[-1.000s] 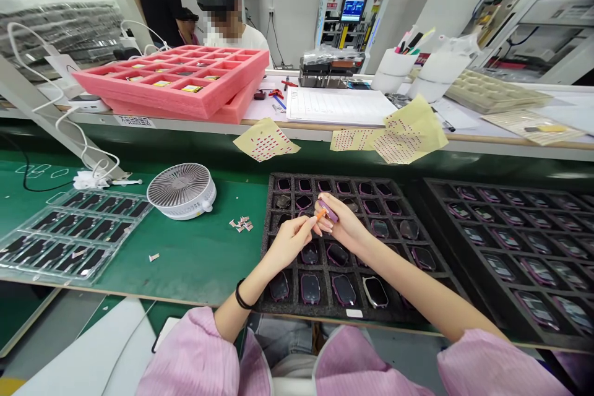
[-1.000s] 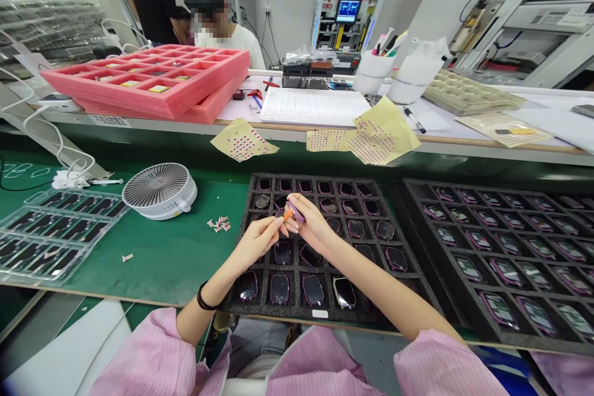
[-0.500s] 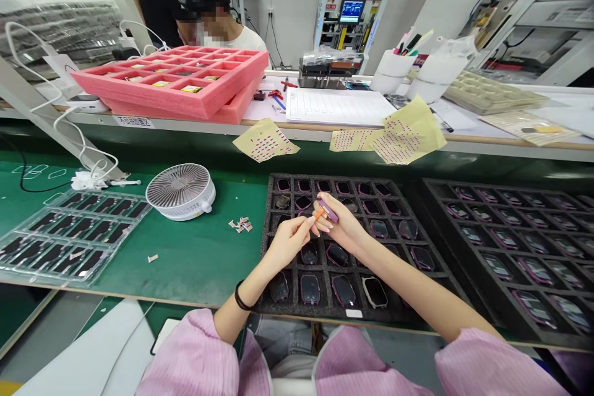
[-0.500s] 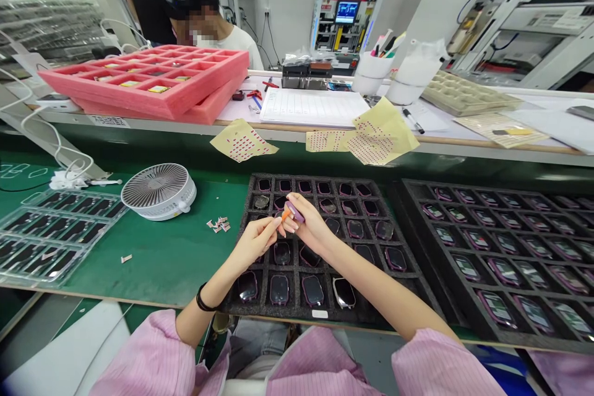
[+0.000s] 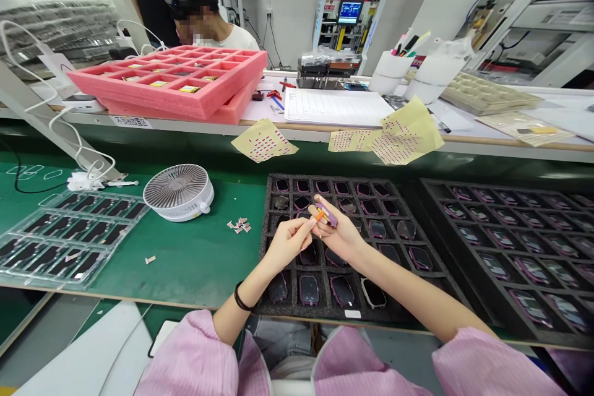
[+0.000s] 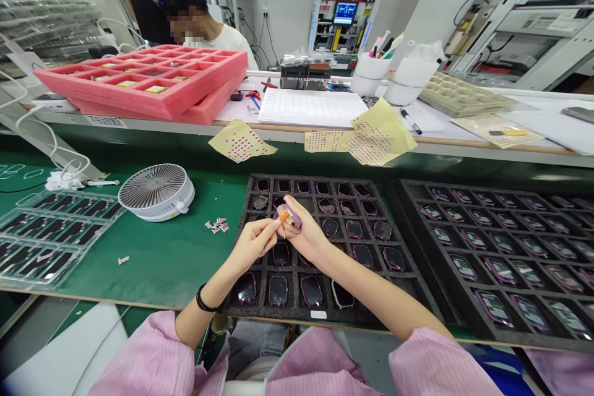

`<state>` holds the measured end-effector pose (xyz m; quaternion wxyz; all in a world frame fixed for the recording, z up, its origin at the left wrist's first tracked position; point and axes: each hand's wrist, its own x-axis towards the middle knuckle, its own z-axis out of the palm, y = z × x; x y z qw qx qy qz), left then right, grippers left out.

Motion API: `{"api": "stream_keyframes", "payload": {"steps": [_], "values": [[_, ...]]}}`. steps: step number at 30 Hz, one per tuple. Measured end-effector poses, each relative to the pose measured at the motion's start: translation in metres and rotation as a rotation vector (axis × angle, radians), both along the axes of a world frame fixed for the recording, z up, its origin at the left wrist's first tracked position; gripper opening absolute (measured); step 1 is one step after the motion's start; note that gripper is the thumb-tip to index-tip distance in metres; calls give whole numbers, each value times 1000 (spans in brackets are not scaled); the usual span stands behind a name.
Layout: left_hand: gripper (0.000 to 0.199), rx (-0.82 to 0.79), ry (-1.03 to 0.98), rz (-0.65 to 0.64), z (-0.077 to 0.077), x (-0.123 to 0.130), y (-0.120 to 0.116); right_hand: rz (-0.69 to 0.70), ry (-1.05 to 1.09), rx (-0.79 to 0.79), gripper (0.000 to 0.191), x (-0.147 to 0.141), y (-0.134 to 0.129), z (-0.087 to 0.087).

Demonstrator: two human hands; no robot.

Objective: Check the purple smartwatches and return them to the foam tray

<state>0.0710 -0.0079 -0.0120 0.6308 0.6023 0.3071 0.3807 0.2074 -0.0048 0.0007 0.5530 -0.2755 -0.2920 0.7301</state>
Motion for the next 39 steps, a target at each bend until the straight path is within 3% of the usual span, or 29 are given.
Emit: {"api": "stream_keyframes", "payload": {"steps": [6,10,13,17,21,25,29,39], "values": [[51,-51,-25,105,2,-3,2,-48,-93,38,30,-4,-1,-2],[48,-17,-64,165,2,2,4,-131,-283,90,28,-12,-3,-10],[43,3,-9,232,-1,-4,7,-172,-475,195,29,-8,10,-19],[36,174,330,422,-11,-45,22,-419,-1037,397,27,23,45,-37],[32,277,881,510,-27,-95,37,-479,-1206,397,24,57,68,-60],[26,289,1143,550,-38,-117,37,-435,-1303,417,23,71,71,-77],[24,323,1113,609,-38,-112,33,-386,-1391,448,21,76,76,-85],[23,327,1040,549,-33,-95,27,-318,-1650,559,21,72,76,-83]]}}
